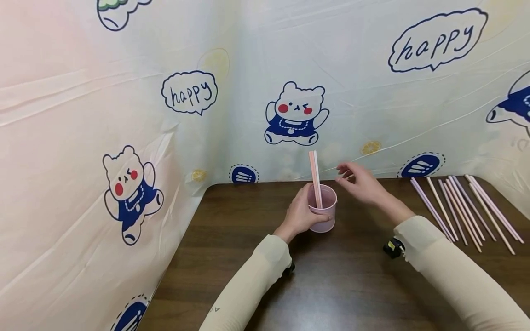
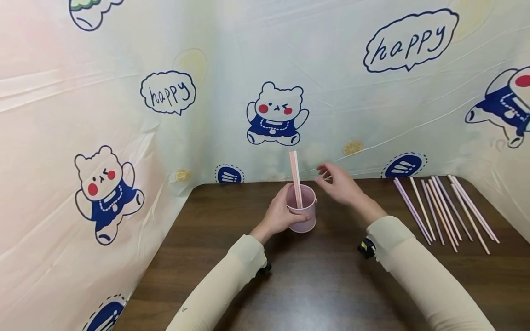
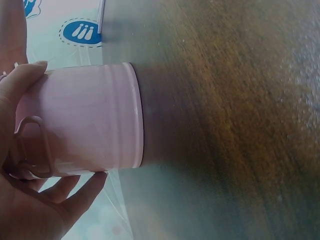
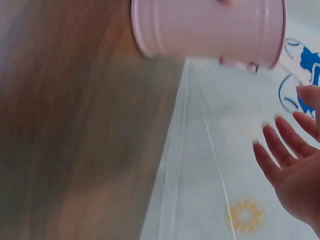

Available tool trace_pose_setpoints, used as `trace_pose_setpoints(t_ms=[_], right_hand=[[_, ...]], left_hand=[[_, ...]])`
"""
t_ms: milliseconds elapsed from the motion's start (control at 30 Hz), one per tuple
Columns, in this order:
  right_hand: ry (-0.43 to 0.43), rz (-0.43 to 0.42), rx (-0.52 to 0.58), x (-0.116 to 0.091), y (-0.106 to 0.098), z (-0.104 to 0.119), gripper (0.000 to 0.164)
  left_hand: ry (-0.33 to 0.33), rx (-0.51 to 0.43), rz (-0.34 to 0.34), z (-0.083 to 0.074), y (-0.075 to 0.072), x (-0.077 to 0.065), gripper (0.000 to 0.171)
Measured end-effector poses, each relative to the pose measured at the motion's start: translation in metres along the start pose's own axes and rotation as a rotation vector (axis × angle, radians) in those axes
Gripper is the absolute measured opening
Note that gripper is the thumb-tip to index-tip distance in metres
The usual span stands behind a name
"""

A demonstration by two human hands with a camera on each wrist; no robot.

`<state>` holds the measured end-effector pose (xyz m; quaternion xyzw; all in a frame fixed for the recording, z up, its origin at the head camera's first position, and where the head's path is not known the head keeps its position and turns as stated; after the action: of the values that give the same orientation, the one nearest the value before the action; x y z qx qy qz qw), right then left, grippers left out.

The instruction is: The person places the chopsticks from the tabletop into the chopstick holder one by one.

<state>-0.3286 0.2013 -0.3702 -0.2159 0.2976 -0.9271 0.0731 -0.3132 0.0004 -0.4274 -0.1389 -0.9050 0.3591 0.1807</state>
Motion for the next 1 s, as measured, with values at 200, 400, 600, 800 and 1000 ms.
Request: trace_pose_setpoints(t_ms=[200,400,600,800,1000], right_hand=[[0.003,-0.035,-0.339,-0.011,-0.025,-0.008,0.057],[0.084,-0.027,-0.550,-0.022,-0.049,-0.027,0.074],[0.175,0.009,-0.601,-0.036,-0.071,-0.054,0.078],[0.238,-0.001,-0.582,-0.052,-0.097,-0.082,0.081],[0.304,-0.028,-0.554,-0.070,-0.121,-0.102,0.085]], left_hand=[[0.001,0.017,-0.007,0.002,0.001,0.000,0.097],[-0.003,0.040,-0.019,0.002,0.000,0.001,0.095],[0.000,0.019,-0.015,0.002,0.001,0.000,0.094],[0.008,0.005,-0.014,0.001,0.001,-0.001,0.094],[-0.003,0.001,-0.005,0.001,-0.001,0.000,0.096]])
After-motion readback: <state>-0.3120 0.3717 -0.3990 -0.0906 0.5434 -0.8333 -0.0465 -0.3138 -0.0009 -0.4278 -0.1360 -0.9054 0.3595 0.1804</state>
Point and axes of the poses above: each hand's wrist, its own x-axis towards the middle knuckle, its own y-axis out of the palm, z = x × y, the point moved 5 cm from there along x, towards the middle knuckle, and after that the axes turned 8 degrees about x, right-handed, at the moved point
